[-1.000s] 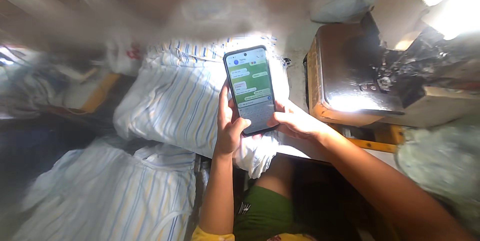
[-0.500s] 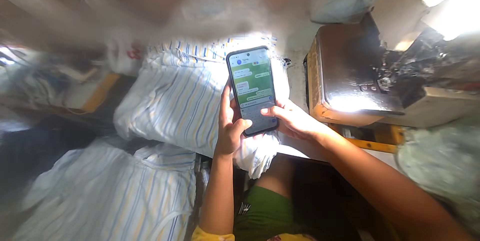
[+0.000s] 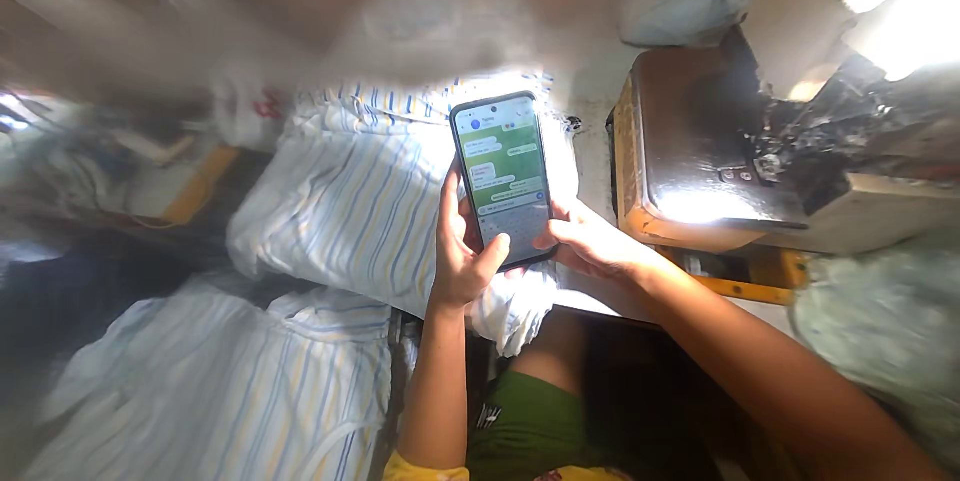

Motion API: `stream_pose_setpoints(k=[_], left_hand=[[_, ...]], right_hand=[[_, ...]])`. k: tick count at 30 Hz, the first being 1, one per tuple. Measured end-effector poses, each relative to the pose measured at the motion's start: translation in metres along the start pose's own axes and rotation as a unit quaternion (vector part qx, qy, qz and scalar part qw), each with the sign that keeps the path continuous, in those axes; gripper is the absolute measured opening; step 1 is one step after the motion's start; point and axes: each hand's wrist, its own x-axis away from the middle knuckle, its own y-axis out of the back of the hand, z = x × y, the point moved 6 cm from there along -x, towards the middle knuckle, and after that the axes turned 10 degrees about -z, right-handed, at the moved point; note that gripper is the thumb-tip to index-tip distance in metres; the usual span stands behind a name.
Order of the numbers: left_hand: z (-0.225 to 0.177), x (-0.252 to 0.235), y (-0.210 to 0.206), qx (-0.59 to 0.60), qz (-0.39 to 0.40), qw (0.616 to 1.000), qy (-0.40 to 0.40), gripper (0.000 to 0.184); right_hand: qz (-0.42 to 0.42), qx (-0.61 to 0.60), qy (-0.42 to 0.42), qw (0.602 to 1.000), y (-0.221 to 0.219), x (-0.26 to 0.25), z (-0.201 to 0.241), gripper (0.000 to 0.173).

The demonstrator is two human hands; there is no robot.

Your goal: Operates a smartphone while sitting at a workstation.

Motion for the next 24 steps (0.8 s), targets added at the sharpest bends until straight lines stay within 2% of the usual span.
stream_pose_setpoints(k=[5, 8, 13, 16, 20, 24], left_hand=[[0.0063, 0.0019, 0.0042, 0.083, 0.019, 0.994, 0.061, 0.096], [0.0065, 0.0017, 0.0042, 0.059, 0.009, 0.997, 0.055, 0.092], [0.0068, 0.002, 0.0037, 0.066, 0.012, 0.996, 0.05, 0.091], [0.0081, 0.0026, 0.0048, 0.095, 0.017, 0.994, 0.053, 0.089], [0.0081, 0.0027, 0.0057, 0.105, 0.001, 0.993, 0.061, 0.087], [0.0081, 0.0018, 0.0055, 0.116, -0.006, 0.99, 0.075, 0.087]], right_hand=[[-0.01, -0.024, -0.012, 1.0, -0.0014, -0.0015, 0.0, 0.038], [-0.027, -0.031, -0.015, 0.999, -0.0011, -0.0033, -0.0012, 0.028], [-0.065, -0.001, 0.001, 0.998, -0.0009, -0.0034, -0.0006, 0.026], [-0.056, -0.006, 0.002, 0.998, -0.0013, -0.0029, -0.0011, 0.03], [-0.003, 0.015, 0.022, 1.0, 0.0024, -0.0024, -0.0027, 0.046], [-0.002, 0.021, 0.013, 1.0, 0.0028, -0.0025, -0.0031, 0.046]])
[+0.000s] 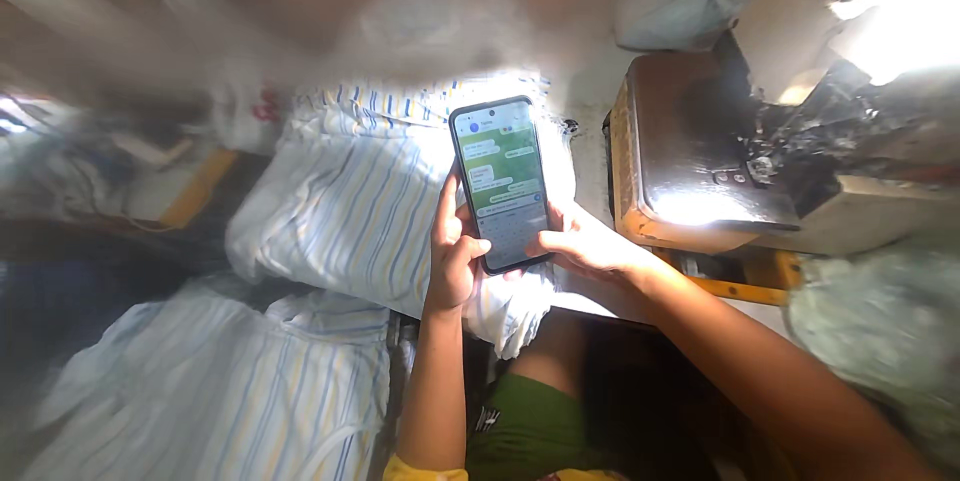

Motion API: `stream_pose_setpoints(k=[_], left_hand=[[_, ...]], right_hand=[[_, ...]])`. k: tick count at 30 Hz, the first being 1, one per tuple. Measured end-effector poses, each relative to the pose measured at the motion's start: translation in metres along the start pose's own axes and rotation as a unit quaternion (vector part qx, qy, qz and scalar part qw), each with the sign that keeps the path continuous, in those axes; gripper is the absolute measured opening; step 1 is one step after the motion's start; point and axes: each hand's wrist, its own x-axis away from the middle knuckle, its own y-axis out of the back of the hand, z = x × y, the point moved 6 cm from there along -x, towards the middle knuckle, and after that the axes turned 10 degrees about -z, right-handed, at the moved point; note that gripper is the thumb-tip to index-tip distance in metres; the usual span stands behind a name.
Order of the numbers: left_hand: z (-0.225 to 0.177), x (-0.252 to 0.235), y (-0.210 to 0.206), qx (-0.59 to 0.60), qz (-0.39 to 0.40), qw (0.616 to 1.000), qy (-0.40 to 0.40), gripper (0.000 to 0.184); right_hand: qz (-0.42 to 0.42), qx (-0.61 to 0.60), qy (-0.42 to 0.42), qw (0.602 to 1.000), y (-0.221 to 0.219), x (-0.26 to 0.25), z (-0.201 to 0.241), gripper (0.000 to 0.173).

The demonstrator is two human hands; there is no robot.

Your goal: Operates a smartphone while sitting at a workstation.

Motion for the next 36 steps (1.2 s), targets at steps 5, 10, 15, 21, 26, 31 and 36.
stream_pose_setpoints(k=[5, 10, 15, 21, 26, 31, 36], left_hand=[[-0.0005, -0.0003, 0.0001, 0.007, -0.006, 1.0, 0.002, 0.09], [-0.0003, -0.0004, 0.0006, -0.005, -0.009, 1.0, 0.005, 0.091], [-0.0004, -0.0003, 0.0011, -0.013, -0.01, 1.0, 0.001, 0.092], [-0.0004, -0.0006, 0.0009, -0.012, -0.009, 1.0, 0.0, 0.092], [-0.0013, -0.0005, 0.0003, -0.021, -0.001, 1.0, -0.011, 0.09], [-0.0009, 0.0, -0.0007, -0.023, 0.008, 1.0, -0.007, 0.091], [-0.0008, -0.0002, -0.0009, -0.031, 0.01, 0.999, -0.011, 0.091]], right_hand=[[-0.001, -0.032, -0.021, 0.999, -0.0035, 0.0024, 0.003, 0.049], [0.0, -0.014, -0.017, 1.0, -0.0027, 0.0019, 0.0031, 0.043], [0.002, -0.021, -0.017, 1.0, -0.0032, 0.0013, 0.0032, 0.042], [-0.021, -0.05, -0.03, 0.998, -0.0045, -0.0003, 0.0024, 0.032], [-0.022, -0.042, -0.022, 0.999, -0.0052, -0.0003, 0.0033, 0.033], [-0.008, -0.01, 0.014, 1.0, -0.0045, -0.0009, 0.0039, 0.034], [-0.029, -0.012, 0.001, 0.999, -0.0046, 0.0, 0.0032, 0.035]])
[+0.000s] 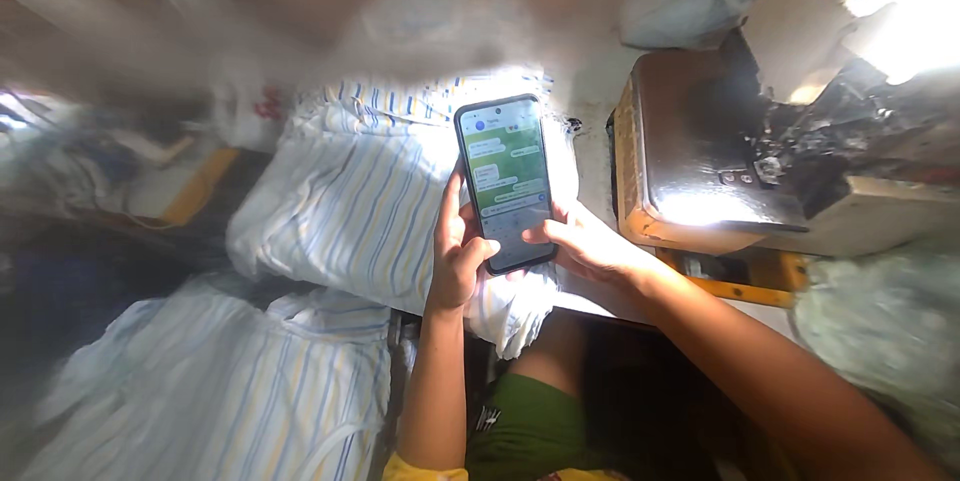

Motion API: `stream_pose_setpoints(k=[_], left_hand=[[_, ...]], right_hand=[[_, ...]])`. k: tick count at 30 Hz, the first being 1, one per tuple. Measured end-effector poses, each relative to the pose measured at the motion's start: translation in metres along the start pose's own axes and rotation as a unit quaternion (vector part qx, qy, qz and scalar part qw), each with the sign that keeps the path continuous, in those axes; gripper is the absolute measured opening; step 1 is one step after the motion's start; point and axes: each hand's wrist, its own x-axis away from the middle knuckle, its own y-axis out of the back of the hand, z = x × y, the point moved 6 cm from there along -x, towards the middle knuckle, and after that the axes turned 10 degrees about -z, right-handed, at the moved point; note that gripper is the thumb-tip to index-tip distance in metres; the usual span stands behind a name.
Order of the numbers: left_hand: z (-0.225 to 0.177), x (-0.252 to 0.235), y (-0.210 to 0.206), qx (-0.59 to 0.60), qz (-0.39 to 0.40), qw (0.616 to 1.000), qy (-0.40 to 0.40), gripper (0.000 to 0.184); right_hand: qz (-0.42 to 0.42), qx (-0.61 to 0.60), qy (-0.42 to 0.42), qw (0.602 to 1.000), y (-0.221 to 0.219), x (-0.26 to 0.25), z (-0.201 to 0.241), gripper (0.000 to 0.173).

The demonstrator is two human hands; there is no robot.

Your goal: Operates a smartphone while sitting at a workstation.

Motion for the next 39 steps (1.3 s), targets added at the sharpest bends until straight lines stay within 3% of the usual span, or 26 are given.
stream_pose_setpoints(k=[11, 21, 29, 35, 39], left_hand=[[-0.0002, 0.0008, -0.0023, -0.005, 0.028, 1.0, -0.009, 0.093], [-0.0006, -0.0014, 0.0006, -0.004, 0.002, 0.999, 0.035, 0.097], [-0.0009, -0.0025, 0.0007, -0.02, 0.09, 0.996, 0.001, 0.106], [-0.0024, -0.0037, -0.0001, -0.057, 0.091, 0.994, -0.022, 0.106], [-0.0009, -0.0017, 0.0007, 0.005, 0.063, 0.998, 0.03, 0.097]], right_hand=[[-0.038, -0.015, -0.001, 0.999, 0.0002, -0.0006, -0.0007, 0.032], [0.025, -0.022, -0.024, 0.999, 0.0021, 0.0029, 0.0002, 0.049], [0.036, -0.053, -0.035, 0.997, 0.0, 0.0037, 0.0018, 0.051], [0.035, -0.058, -0.031, 0.997, 0.0002, 0.0037, 0.0013, 0.05], [0.052, -0.073, -0.03, 0.996, -0.0011, 0.0026, 0.0014, 0.051]])
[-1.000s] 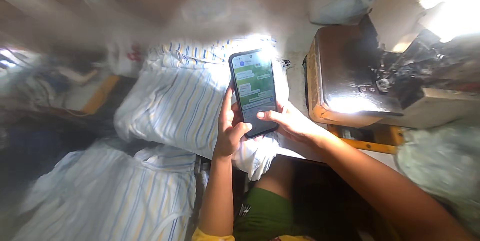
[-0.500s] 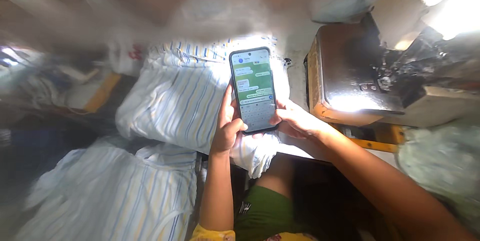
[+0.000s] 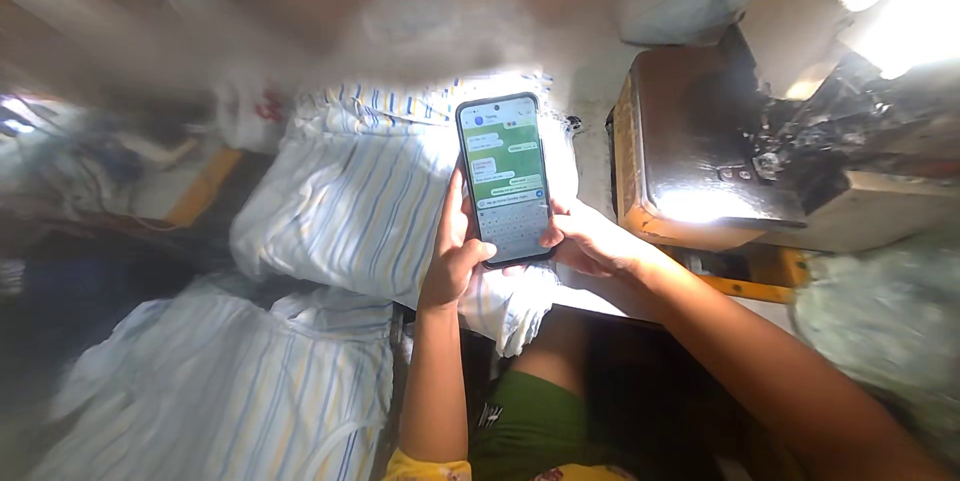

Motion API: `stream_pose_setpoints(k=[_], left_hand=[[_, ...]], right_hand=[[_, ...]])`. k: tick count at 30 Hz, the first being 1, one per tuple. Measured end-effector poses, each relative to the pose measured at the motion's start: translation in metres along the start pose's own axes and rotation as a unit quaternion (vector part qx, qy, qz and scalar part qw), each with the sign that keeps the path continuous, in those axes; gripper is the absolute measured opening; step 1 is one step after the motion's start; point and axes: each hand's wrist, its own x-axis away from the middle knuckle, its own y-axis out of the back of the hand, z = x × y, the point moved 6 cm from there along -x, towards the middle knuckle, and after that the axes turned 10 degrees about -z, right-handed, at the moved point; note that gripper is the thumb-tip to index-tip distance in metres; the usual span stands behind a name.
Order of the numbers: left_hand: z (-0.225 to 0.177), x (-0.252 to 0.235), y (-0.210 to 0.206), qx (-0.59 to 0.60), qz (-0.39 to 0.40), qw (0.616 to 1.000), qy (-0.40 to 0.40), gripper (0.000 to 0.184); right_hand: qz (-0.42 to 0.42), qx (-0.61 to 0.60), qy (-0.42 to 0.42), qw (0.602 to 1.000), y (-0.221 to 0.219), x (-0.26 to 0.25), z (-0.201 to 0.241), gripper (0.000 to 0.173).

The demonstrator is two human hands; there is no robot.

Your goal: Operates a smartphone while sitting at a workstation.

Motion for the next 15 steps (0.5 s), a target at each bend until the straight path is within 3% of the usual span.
stream_pose_setpoints(k=[4, 15], left_hand=[[0.0005, -0.0017, -0.0004, -0.024, -0.049, 0.999, 0.005, 0.088], [-0.0015, -0.0006, -0.0034, -0.068, -0.038, 0.995, -0.059, 0.092]], right_hand=[[-0.011, 0.018, -0.007, 1.0, 0.0003, -0.0009, -0.0005, 0.05], [-0.007, 0.078, 0.025, 0.997, 0.004, -0.0023, -0.0023, 0.052]])
